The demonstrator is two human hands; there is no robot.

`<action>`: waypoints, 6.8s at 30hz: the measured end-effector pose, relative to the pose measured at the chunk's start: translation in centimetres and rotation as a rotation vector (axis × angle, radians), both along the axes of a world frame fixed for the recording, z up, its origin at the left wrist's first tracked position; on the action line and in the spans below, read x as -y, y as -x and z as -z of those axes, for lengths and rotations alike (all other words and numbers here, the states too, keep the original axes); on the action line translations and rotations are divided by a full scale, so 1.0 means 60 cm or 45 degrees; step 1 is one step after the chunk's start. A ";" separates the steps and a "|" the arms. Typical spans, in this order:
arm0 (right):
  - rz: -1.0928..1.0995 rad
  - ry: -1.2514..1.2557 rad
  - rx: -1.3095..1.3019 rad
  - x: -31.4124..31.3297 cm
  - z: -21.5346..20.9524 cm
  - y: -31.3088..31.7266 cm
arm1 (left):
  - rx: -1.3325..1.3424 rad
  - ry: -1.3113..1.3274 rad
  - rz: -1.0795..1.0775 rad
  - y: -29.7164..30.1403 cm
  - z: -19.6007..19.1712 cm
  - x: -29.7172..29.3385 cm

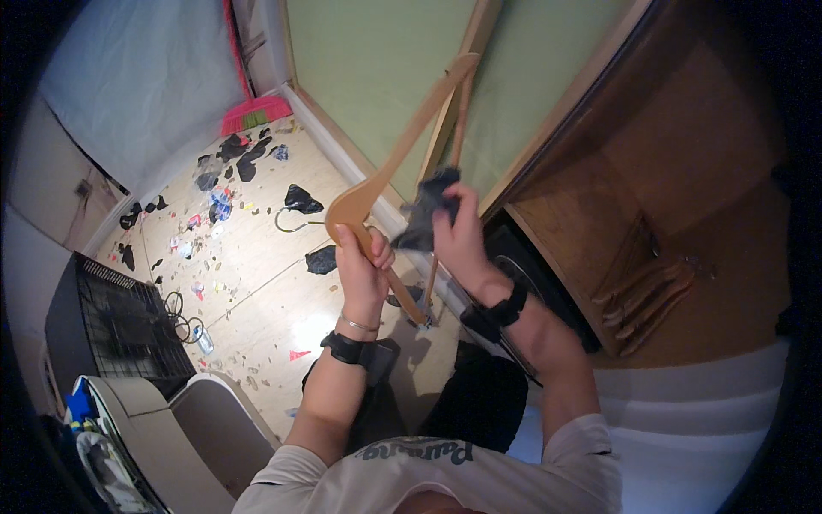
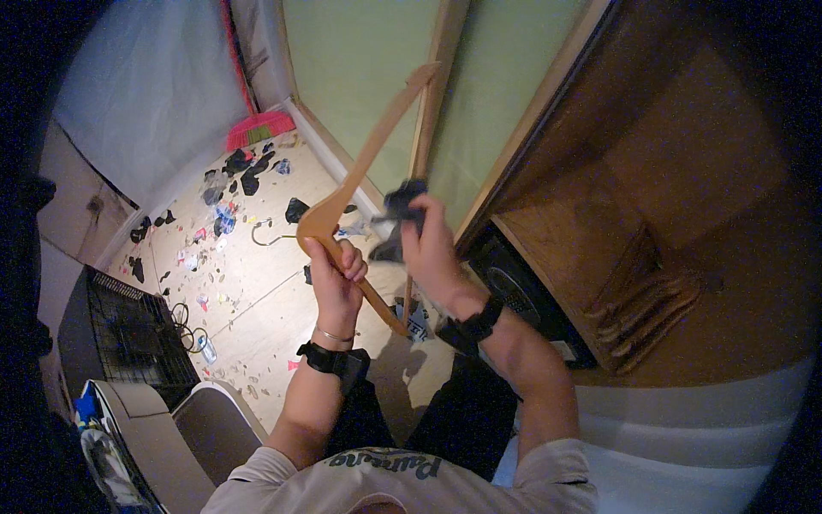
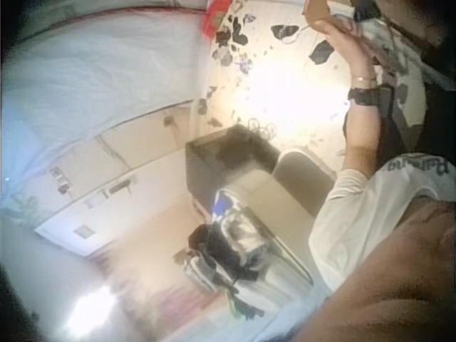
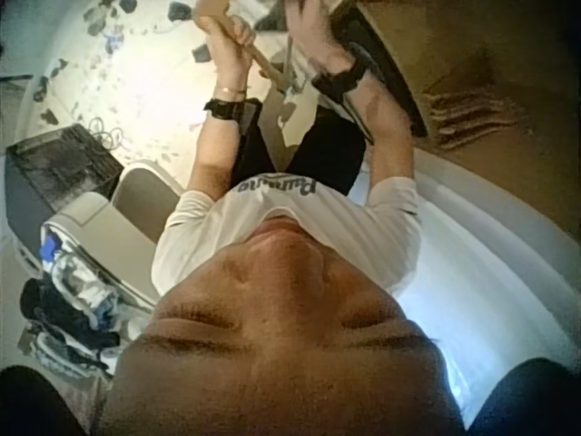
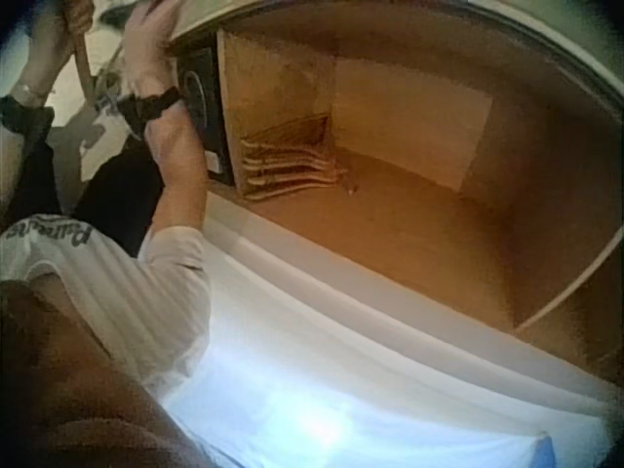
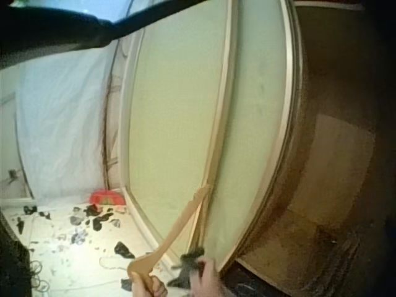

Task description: The person wipes wooden hangers with a dark cloth, then wipes a large light green surface. The person handles the hangers one at a time and wipes the surface in broad strokes.

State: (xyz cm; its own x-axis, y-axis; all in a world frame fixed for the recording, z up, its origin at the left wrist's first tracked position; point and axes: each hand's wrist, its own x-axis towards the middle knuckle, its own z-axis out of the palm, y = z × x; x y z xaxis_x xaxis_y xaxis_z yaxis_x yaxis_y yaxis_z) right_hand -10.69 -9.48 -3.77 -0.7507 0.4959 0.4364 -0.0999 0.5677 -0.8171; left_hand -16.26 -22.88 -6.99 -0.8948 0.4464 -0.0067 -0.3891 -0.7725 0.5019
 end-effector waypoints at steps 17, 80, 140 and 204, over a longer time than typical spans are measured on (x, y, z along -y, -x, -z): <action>-0.317 -1.207 -0.327 0.083 -0.117 -0.023 | -0.940 0.804 -0.455 0.002 0.072 0.000; 0.815 0.322 -0.395 -0.166 0.082 -0.423 | -1.617 0.642 1.141 -0.252 -0.034 -0.410; 0.143 -0.877 0.365 -0.151 0.211 -0.105 | -1.211 1.034 0.241 -0.023 0.357 -0.281; 0.235 -1.588 1.061 -0.136 0.178 -0.042 | -1.539 1.442 0.308 0.080 0.255 -0.144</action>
State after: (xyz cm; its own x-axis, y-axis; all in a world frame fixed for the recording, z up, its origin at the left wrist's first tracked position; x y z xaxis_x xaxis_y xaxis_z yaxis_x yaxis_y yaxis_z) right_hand -8.16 -1.31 -14.47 -0.9590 0.2521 0.1298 0.2832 0.8726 0.3979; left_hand -21.05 -14.27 -22.26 -0.5417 0.8177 0.1950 0.5632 0.1808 0.8063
